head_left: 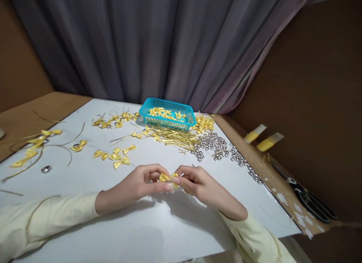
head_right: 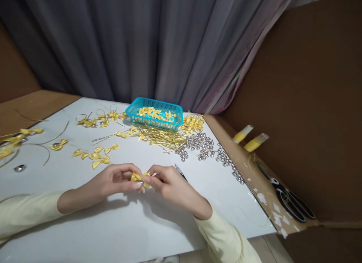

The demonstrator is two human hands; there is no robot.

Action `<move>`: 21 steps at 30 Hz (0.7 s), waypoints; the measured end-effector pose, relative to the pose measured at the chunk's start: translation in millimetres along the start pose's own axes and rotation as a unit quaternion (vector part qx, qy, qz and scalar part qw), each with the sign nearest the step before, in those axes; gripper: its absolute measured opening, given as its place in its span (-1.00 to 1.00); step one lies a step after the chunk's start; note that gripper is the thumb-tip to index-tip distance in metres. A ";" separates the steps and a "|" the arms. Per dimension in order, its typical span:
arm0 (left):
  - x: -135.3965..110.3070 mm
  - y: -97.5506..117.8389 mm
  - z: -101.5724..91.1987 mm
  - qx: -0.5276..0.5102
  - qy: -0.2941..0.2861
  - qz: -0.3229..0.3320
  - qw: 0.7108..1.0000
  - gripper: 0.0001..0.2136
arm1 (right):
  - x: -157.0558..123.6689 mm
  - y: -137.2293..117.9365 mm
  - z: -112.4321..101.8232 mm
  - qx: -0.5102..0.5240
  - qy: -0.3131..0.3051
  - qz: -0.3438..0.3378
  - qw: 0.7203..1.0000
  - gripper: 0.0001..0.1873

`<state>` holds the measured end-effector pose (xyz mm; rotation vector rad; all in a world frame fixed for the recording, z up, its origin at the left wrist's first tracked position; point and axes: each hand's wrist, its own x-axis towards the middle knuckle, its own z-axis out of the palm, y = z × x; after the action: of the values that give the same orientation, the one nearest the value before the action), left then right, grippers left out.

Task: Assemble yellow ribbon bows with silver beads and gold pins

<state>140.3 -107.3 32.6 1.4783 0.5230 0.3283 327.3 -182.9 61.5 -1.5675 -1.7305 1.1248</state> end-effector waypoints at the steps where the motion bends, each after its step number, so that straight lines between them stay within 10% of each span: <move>1: -0.2 -0.3 0.3 0.015 0.010 -0.001 1.000 -0.80 | -0.2 -0.8 -0.1 0.019 -0.002 0.006 1.000 -0.70; 9: 2.4 1.7 2.8 0.059 0.042 0.013 0.997 -0.81 | -0.5 -2.1 0.5 0.065 -0.004 0.008 0.998 -0.65; 16: 5.4 -4.7 0.5 0.109 0.188 -0.004 0.976 -0.61 | 9.7 22.3 18.2 -0.257 0.191 -0.074 0.944 -0.81; 21: -0.5 -10.4 5.8 0.014 0.107 -0.024 0.994 -0.47 | 11.1 26.7 32.3 -0.391 0.150 -0.147 0.896 -0.85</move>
<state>141.8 -113.3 22.4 1.4634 0.7353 0.4465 312.3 -180.0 21.0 -1.6912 -2.2232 -0.0112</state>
